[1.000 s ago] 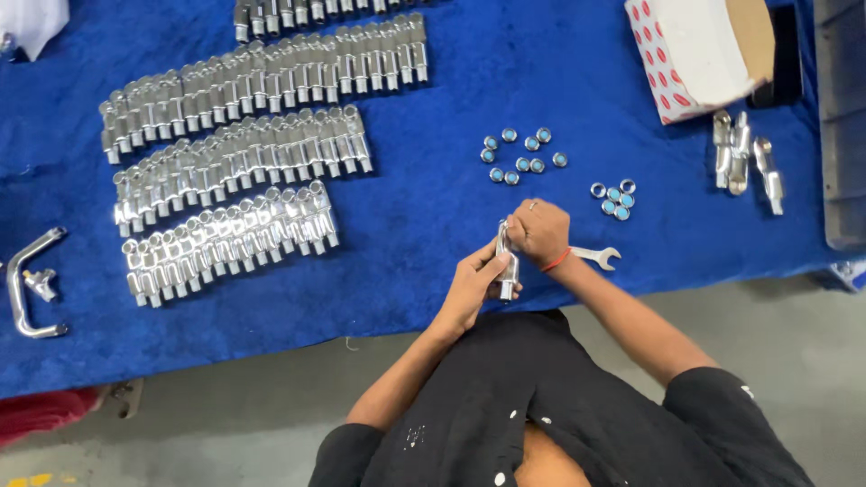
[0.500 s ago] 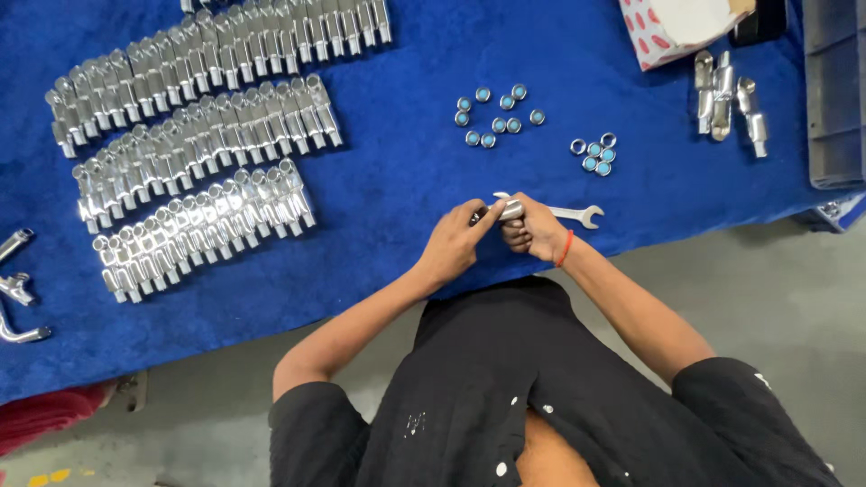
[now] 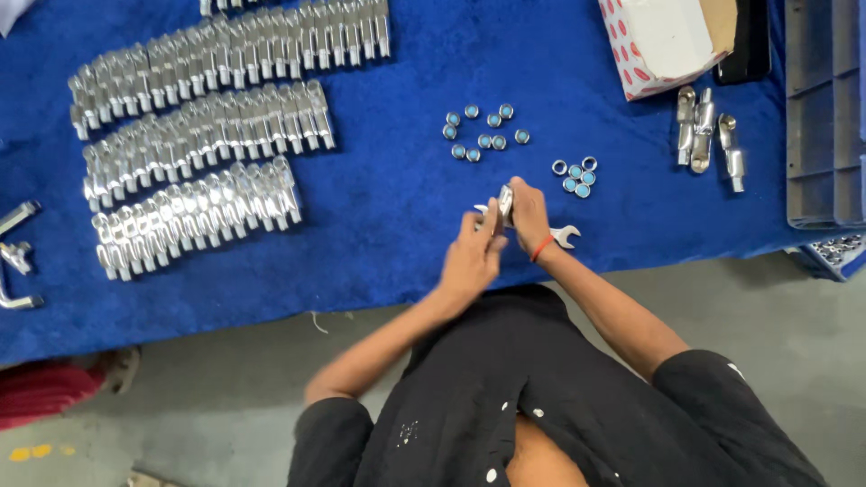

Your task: The person assembles metal rod components by hand and using a wrench, screwing nuts onto the rods and organizing finished parts on a blue-covered table.

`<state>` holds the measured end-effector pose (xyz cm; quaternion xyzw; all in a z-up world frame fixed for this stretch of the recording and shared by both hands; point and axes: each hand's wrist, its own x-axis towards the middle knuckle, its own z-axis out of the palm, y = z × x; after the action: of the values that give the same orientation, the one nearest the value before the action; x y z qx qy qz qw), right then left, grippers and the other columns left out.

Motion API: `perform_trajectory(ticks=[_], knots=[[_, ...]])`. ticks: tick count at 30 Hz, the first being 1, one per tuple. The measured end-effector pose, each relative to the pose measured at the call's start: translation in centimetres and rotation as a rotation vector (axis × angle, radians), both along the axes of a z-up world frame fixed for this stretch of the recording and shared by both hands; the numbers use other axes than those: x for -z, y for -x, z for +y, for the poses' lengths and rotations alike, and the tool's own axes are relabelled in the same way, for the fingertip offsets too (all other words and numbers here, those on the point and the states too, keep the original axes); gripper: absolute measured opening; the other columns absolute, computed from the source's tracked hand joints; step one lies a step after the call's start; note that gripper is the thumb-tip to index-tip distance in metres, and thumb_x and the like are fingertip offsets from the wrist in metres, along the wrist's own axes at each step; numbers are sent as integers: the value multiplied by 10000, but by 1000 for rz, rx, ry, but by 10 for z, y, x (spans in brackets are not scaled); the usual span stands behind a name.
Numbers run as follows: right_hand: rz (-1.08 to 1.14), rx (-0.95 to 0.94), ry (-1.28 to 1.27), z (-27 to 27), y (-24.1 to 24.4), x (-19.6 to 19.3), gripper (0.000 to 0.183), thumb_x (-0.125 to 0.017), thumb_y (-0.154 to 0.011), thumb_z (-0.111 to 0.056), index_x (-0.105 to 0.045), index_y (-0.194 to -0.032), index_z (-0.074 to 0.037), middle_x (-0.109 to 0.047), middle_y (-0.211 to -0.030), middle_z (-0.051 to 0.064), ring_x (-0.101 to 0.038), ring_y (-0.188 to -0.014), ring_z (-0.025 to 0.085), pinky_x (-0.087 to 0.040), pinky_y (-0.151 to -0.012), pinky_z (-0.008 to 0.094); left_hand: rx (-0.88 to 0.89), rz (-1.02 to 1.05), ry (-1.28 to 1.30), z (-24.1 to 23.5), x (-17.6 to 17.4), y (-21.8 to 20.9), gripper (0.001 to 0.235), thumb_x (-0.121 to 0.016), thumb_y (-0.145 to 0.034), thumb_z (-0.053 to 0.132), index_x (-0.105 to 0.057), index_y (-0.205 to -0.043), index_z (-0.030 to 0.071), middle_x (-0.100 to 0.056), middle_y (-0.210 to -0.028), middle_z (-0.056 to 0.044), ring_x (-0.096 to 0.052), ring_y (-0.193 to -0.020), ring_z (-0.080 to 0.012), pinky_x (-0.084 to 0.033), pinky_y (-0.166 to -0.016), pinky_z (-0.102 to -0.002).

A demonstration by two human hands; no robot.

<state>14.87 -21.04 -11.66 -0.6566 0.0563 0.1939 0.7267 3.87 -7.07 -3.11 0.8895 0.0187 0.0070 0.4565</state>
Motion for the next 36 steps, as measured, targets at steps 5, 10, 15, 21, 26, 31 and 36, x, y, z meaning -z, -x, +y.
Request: perform_trajectory(ticks=[5,10,15,21,26,31,36], knots=[[428,-255,-255,-24,14,-17,372,-484,-1077,-259,-552,-780,-44,-505,-697,89,-492,-579,220,-401,-569,381,238,-244,-326,30,-3,-3,748,-603,-830,-23,-463,-1546,142,-589,-1282,-167,-644,-1055,-335,-550,-855,-408],[-387,-193,191,-7,2,-44,339,-507,-1060,-239,-562,-801,-28,-535,-724,102,-532,-626,245,-437,-593,399,-90,66,432,-11,-2,3,627,-660,-993,94,-409,-1567,60,-583,-1166,-148,-633,-950,-270,-546,-790,-366],[-1049,-279,335,-7,-23,-46,288,-526,-1000,-204,-558,-779,-22,-541,-730,146,-548,-639,314,-437,-600,418,-371,410,1234,-38,-7,8,582,-629,-985,203,-471,-1522,42,-567,-1054,-111,-682,-781,-163,-604,-666,-330],[-513,-65,94,20,13,11,393,-470,-1114,-266,-535,-796,-45,-490,-728,56,-458,-656,177,-373,-585,378,-144,-62,197,-14,-13,17,643,-681,-986,101,-411,-1565,29,-567,-1188,-175,-672,-948,-315,-561,-828,-392],[50,-86,-194,43,43,35,375,-477,-1099,-342,-598,-864,-76,-551,-735,-24,-468,-650,75,-396,-559,295,58,-160,-231,66,13,13,696,-621,-902,2,-430,-1563,109,-565,-1290,-194,-652,-1038,-380,-558,-853,-416],[132,-469,167,31,27,-6,407,-498,-1127,-385,-630,-898,-75,-610,-770,4,-527,-678,103,-428,-617,276,63,50,533,98,47,29,577,-576,-955,48,-444,-1516,62,-598,-1216,-147,-665,-1034,-288,-582,-883,-392],[-900,-363,1065,-5,37,-35,402,-831,-782,-294,-695,-1117,-117,-679,-1117,102,-612,-987,340,-447,-812,454,-216,512,1497,95,81,36,258,-512,-1033,204,-556,-1235,50,-623,-923,-79,-681,-837,-195,-602,-791,-362]])
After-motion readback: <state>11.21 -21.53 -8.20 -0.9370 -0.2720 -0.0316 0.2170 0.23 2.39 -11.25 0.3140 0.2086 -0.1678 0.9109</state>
